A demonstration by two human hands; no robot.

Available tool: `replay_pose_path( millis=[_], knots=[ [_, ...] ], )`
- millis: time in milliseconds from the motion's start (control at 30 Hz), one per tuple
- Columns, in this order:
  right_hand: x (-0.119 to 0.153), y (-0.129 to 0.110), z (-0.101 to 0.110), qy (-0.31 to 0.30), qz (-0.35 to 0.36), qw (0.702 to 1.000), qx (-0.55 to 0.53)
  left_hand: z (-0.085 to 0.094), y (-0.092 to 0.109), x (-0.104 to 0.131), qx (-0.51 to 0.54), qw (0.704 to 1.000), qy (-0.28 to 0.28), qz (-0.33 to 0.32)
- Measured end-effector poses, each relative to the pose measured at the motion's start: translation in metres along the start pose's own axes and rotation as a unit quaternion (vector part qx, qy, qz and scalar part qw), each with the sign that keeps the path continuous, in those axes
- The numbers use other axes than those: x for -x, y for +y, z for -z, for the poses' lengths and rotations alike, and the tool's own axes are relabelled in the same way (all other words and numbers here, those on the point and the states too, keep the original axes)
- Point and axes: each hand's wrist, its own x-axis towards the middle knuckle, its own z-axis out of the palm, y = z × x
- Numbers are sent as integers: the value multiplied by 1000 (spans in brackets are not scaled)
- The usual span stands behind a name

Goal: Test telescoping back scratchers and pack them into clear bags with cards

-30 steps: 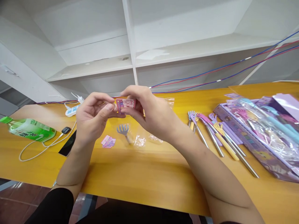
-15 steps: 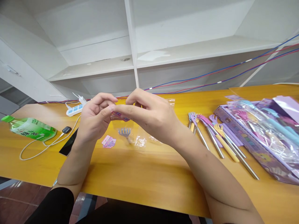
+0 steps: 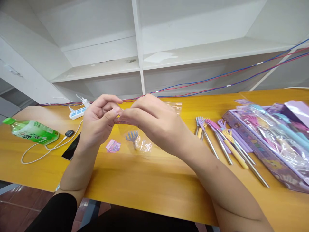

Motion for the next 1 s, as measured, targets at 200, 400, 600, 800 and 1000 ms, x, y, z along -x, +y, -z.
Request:
replay_pose_path(
  millis=[200,400,600,800,1000],
  knots=[
    [1,-1,0,2,-15,1000,17,0,-1,0,-4,1000,-1,-11],
    [0,-1,1,-3,9,998,63,-1,1,2,19,1000,-10,-10],
    [-3,-3,2,-24,-1,997,68,-4,6,2,59,998,1,7],
    [-2,-2,3,-26,25,995,93,-4,7,2,59,998,18,17],
    [0,-2,1,-45,49,993,102,-5,7,2,74,997,19,16]
  ],
)
